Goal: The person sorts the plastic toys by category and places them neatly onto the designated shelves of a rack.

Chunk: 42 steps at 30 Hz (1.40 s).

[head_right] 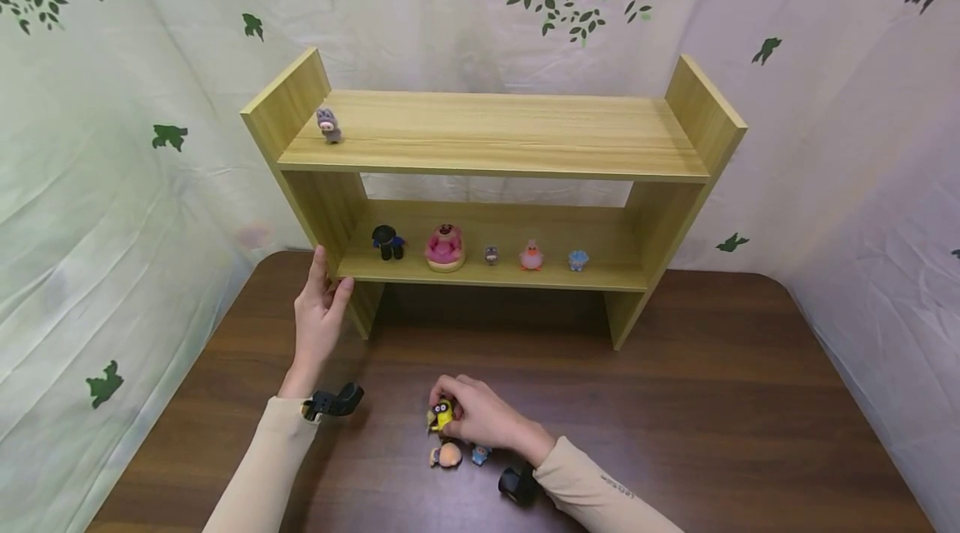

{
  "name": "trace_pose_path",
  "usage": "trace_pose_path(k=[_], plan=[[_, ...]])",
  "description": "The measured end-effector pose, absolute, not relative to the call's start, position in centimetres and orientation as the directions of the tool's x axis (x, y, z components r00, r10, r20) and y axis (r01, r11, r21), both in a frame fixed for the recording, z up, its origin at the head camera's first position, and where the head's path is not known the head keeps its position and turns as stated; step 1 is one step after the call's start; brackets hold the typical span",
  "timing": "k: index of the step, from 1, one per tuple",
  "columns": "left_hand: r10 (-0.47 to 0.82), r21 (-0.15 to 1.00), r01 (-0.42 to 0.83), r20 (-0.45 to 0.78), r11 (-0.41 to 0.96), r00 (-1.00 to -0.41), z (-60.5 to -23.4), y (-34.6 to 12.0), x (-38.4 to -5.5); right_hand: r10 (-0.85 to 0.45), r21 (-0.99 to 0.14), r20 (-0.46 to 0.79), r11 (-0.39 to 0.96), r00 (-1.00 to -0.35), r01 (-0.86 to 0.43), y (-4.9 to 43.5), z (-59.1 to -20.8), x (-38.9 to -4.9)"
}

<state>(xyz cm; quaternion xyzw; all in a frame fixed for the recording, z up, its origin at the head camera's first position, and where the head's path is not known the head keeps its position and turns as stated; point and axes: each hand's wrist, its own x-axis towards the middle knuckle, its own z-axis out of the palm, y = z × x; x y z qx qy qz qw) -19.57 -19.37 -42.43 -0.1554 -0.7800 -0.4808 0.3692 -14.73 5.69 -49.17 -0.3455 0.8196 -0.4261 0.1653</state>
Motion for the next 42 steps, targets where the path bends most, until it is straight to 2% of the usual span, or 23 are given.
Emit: trace_pose_path(k=[6, 12, 17, 21, 27, 42], plan=[[-0.118, 0.646, 0.586, 0.714, 0.49, -0.69, -42.6, -19.3, -19.5, -0.702, -0.867, 0.027, 0.338, -0.712, -0.366, 5.9, -48.8, -14.8], [-0.115, 0.646, 0.586, 0.713, 0.489, -0.691, -42.6, -19.3, -19.4, -0.683, -0.901, 0.055, 0.28, -0.728, -0.331, 6.1, -46.5, -14.8], [-0.112, 0.647, 0.58, 0.709, 0.494, -0.696, -42.6, -19.3, -19.4, -0.681, -0.939, 0.149, 0.13, -0.717, -0.318, 6.6, -46.5, -15.7], [-0.11, 0.639, 0.584, 0.717, 0.501, -0.689, -43.9, -19.9, -20.5, -0.692, -0.942, 0.213, 0.04, -0.69, -0.332, 6.8, -46.0, -16.0], [-0.108, 0.626, 0.582, 0.724, 0.52, -0.682, -45.5, -20.6, -21.7, -0.696, -0.93, 0.258, 0.01, -0.67, -0.368, 6.8, -45.5, -16.1], [-0.13, 0.611, 0.583, 0.742, 0.536, -0.658, -45.1, -20.2, -21.7, -0.685, -0.924, 0.316, -0.065, -0.656, -0.377, 7.3, -43.6, -16.3]])
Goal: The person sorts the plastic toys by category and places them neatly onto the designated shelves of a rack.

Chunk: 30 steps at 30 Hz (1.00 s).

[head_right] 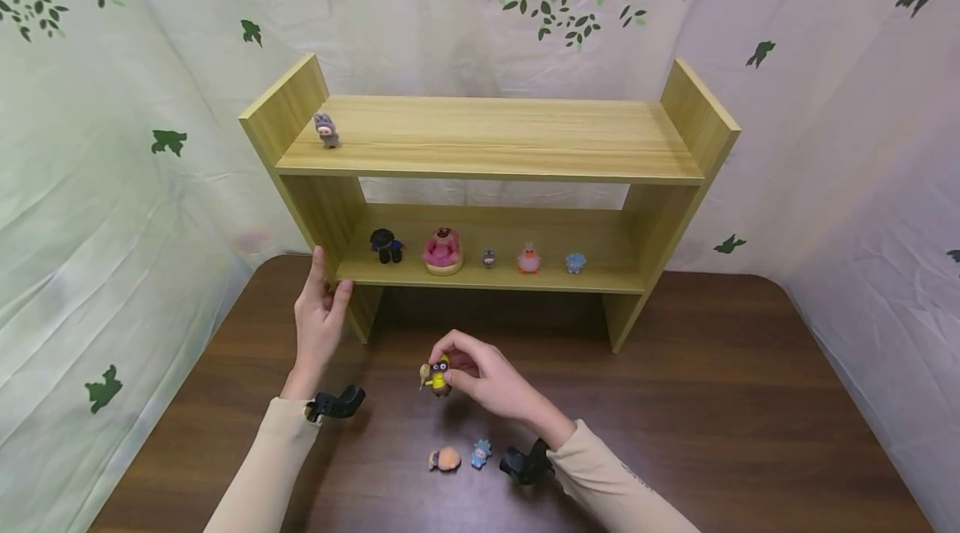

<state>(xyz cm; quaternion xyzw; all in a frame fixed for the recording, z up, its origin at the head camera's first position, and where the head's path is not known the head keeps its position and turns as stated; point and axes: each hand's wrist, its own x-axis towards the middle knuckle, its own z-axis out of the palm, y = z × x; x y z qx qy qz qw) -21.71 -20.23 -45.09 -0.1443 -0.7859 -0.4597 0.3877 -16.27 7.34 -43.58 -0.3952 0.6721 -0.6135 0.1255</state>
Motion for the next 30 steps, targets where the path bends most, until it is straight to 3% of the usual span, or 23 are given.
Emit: trace_pose_path(k=[9, 23, 30], plan=[[-0.153, 0.607, 0.582, 0.752, 0.542, -0.641, -42.0, -18.6, -19.6, -0.633, -0.878, 0.409, -0.076, -0.658, -0.472, 7.4, -40.4, -17.0], [-0.176, 0.618, 0.579, 0.75, 0.532, -0.638, -42.3, -18.6, -19.8, -0.547, -0.854, 0.469, -0.082, -0.693, -0.514, 7.6, -33.5, -18.2], [-0.187, 0.612, 0.591, 0.761, 0.525, -0.621, -42.4, -18.5, -19.8, -0.531, -0.826, 0.514, -0.097, -0.673, -0.555, 7.6, -31.6, -18.8]])
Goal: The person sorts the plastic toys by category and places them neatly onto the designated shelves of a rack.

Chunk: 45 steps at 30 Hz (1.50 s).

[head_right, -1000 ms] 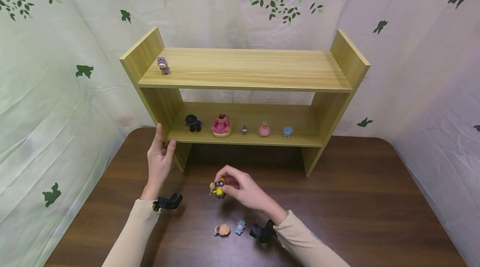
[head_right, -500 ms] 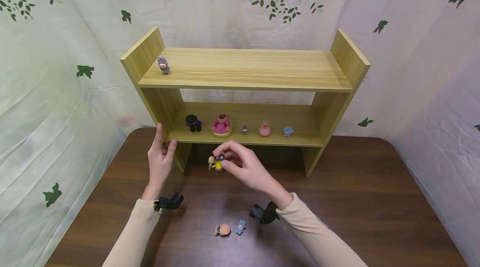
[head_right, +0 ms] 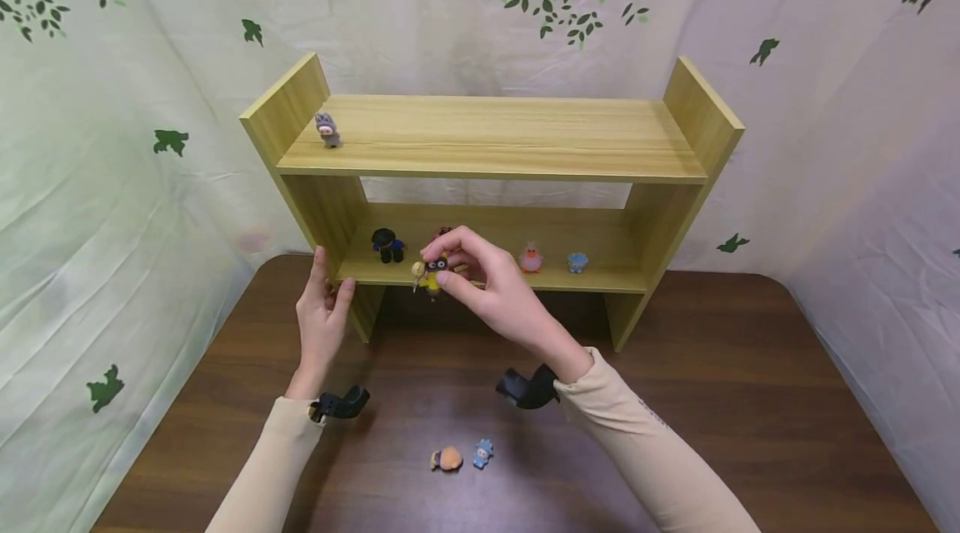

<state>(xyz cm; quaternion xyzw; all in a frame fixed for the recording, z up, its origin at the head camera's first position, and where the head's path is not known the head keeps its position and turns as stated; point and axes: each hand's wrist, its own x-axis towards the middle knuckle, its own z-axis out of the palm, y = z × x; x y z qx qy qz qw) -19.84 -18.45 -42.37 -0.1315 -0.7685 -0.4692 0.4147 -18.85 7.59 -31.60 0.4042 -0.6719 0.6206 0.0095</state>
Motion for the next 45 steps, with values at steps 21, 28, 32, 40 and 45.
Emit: trace_pose_path(k=[21, 28, 32, 40, 45], plan=[[-0.208, 0.633, 0.561, 0.741, 0.533, -0.639, -42.2, -18.3, -19.7, -0.467, -0.715, 0.654, -0.125, -0.595, -0.688, 6.7, -27.1, -20.5], [-0.203, 0.628, 0.554, 0.742, 0.547, -0.639, -43.4, -18.8, -20.5, -0.443, -0.693, 0.677, -0.115, -0.587, -0.712, 6.1, -25.2, -21.1], [-0.202, 0.63, 0.544, 0.736, 0.555, -0.646, -45.2, -19.6, -21.7, -0.428, -0.693, 0.678, -0.1, -0.598, -0.714, 5.8, -24.3, -21.3], [-0.197, 0.638, 0.543, 0.728, 0.545, -0.657, -45.8, -20.2, -22.1, -0.412, -0.709, 0.674, -0.124, -0.614, -0.695, 5.2, -22.9, -21.9], [-0.207, 0.642, 0.537, 0.725, 0.547, -0.656, -45.7, -20.1, -22.1, -0.403, -0.686, 0.7, -0.15, -0.589, -0.712, 4.9, -21.9, -22.2]])
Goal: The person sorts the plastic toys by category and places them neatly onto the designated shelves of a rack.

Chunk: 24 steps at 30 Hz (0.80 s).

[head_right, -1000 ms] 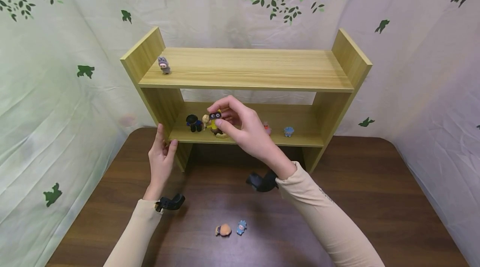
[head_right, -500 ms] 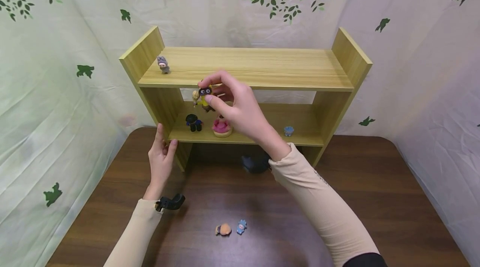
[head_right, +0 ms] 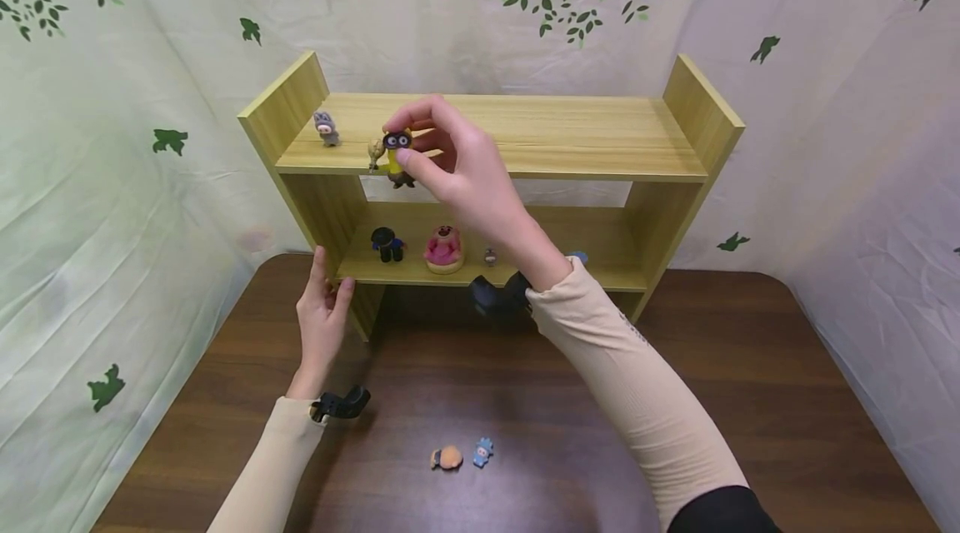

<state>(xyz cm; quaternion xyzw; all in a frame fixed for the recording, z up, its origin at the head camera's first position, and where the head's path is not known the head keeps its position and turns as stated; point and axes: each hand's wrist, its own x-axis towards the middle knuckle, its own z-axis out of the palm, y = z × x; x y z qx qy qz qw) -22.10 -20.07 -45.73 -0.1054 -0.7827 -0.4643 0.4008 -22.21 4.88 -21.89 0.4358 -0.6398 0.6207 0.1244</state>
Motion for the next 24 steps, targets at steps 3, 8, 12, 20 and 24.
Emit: trace_pose_path(k=[3, 8, 12, 20, 24], plan=[[-0.212, 0.643, 0.539, 0.727, 0.544, -0.654, -45.3, -19.8, -21.9, -0.397, -0.674, 0.71, -0.143, -0.582, -0.725, 4.7, -21.4, -22.5], [-0.209, 0.635, 0.542, 0.733, 0.55, -0.648, -43.2, -18.7, -20.4, -0.376, -0.69, 0.696, -0.116, -0.611, -0.714, 4.4, -20.9, -23.2], [-0.207, 0.628, 0.558, 0.744, 0.543, -0.635, -42.3, -18.3, -19.7, -0.364, -0.707, 0.68, -0.092, -0.637, -0.702, 4.3, -20.5, -23.8], [-0.207, 0.617, 0.574, 0.757, 0.538, -0.62, -42.6, -18.4, -19.8, -0.357, -0.754, 0.615, -0.003, -0.703, -0.657, 3.9, -19.9, -24.7], [-0.207, 0.616, 0.576, 0.758, 0.537, -0.618, -42.6, -18.4, -19.8, -0.364, -0.759, 0.6, 0.022, -0.713, -0.65, 3.7, -19.7, -25.3]])
